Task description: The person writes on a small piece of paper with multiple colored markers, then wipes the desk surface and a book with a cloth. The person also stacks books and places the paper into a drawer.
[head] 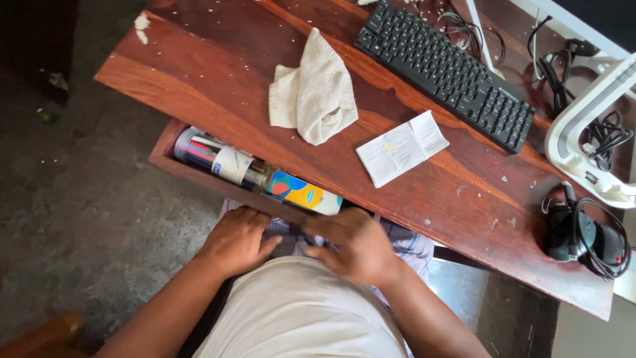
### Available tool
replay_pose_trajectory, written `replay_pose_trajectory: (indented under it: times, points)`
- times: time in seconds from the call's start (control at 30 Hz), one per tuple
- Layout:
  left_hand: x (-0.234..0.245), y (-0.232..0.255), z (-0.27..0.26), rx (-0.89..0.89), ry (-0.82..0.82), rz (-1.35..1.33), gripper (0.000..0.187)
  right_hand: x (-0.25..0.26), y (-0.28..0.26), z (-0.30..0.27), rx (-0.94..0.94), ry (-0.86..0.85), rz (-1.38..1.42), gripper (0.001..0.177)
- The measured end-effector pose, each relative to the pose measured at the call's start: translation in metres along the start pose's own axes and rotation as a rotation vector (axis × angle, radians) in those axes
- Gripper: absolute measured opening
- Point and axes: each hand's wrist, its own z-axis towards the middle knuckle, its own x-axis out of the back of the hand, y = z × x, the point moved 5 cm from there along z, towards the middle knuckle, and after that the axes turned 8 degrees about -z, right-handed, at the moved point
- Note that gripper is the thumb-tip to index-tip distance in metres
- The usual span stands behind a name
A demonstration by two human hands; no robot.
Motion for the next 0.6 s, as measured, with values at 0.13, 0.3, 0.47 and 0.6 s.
replay_pose_trajectory:
  times: [0.13,0.3,0.47,0.6]
  points:
    - [-0.017,-0.02,0.01,0.035,0.023,-0.027,0.016,0.04,0.052,-0.078,-0.239,0.266,-0.003,0.018]
    - [-0.027,-0.041,0.055,0.057,0.078,0.061,0.011,0.081,0.108,-0.144,-0.607,0.502,-0.223,0.01]
    - [-0.035,-0.039,0.072,-0.04,0.102,0.103,0.02,0.103,0.142,-0.161,-0.801,0.485,-0.288,0.005]
    - [-0.035,-0.028,0.058,-0.135,0.12,0.16,0.032,0.102,0.139,-0.149,-0.786,0.348,-0.365,0.01]
